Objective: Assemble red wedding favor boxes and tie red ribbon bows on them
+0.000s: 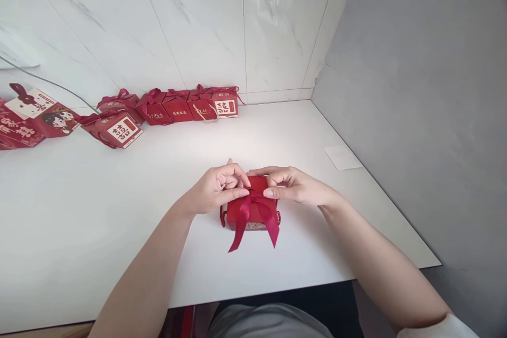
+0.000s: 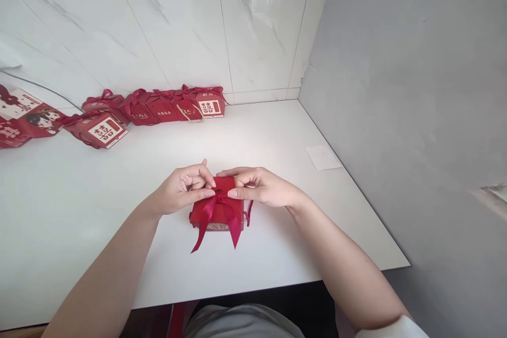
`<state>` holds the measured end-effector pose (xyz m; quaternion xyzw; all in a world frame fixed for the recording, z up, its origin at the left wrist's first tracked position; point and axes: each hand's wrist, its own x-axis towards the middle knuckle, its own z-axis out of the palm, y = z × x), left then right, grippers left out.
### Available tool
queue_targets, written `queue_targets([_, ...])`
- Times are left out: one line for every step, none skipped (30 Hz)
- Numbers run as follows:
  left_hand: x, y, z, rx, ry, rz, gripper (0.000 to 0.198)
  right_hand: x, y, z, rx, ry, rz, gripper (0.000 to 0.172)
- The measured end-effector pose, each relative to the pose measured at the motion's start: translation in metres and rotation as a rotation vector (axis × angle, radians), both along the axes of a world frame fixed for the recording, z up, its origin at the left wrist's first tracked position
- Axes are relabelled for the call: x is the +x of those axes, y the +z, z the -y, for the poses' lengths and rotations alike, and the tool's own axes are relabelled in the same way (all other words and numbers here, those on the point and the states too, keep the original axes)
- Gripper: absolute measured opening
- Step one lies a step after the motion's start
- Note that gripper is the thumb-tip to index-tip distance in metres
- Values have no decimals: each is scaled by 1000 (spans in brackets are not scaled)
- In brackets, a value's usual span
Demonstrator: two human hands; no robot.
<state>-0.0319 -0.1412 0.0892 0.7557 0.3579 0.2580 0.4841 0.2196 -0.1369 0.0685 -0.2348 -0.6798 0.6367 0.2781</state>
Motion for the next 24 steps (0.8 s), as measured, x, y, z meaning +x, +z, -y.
queue_targets([0, 0, 0, 30, 3, -9, 5, 0, 0, -1, -4, 3, -2, 41])
queue_targets([1, -1, -1, 59, 13, -15, 4, 1, 0, -2, -8, 1, -9, 41])
queue_targets([3, -2, -1, 83, 26, -19, 5, 1, 0, -2, -13, -9, -19, 40])
queue_targets([5, -4, -1, 102, 42, -19, 7, 0, -1, -3, -23, -25, -32, 37])
queue_targets([7, -5, 0, 115, 61, -19, 9, -1, -1, -3, -36, -44, -46, 33])
queue_targets([10, -6, 1, 127, 86, -19, 11, -2, -2, -3, -49, -61, -66, 30])
queue_targets([13, -7, 2, 135, 116, -21, 12, -4, -2, -2, -63, -76, -91, 28])
queue_targets([16, -7, 4, 140, 149, -27, 12, -6, -4, -2, -75, -88, -121, 30])
queue_targets([19, -7, 6, 144, 181, -36, 11, -8, -5, -2, -83, -99, -151, 32])
queue_targets([21, -6, 8, 147, 207, -51, 9, -10, -7, -1, -91, -116, -176, 36])
queue_targets([24, -5, 9, 148, 220, -72, 9, -12, -9, -2, -102, -138, -194, 40])
queue_targets([25, -4, 11, 150, 221, -97, 10, -15, -11, -2, -117, -163, -206, 45])
queue_targets([26, -2, 12, 157, 214, -126, 13, -16, -13, -3, -135, -186, -211, 50])
queue_targets([27, 0, 13, 168, 205, -156, 16, -18, -16, -4, -154, -209, -214, 53])
queue_targets([27, 2, 14, 182, 192, -187, 18, -19, -18, -6, -173, -233, -215, 56])
queue_targets([27, 4, 14, 197, 179, -214, 20, -21, -20, -7, -186, -256, -216, 57])
queue_targets([27, 6, 15, 208, 169, -237, 20, -22, -22, -8, -191, -273, -218, 58])
queue_targets([26, 8, 15, 206, 156, -254, 21, -23, -23, -9, -189, -281, -219, 58])
queue_targets([25, 10, 16, 187, 139, -263, 23, -24, -25, -10, -183, -277, -222, 57])
queue_targets([23, 12, 16, 153, 120, -264, 27, -25, -26, -10, -173, -263, -233, 57])
queue_targets([22, 13, 16, 111, 105, -258, 32, -26, -26, -10, -163, -245, -248, 56])
queue_targets([20, 14, 15, 72, 95, -247, 38, -26, -27, -10, -153, -231, -264, 54])
queue_targets([18, 15, 14, 44, 90, -233, 44, -25, -28, -10, -147, -231, -279, 52])
queue_targets([15, 15, 13, 32, 90, -217, 48, -23, -28, -10, -141, -247, -290, 48])
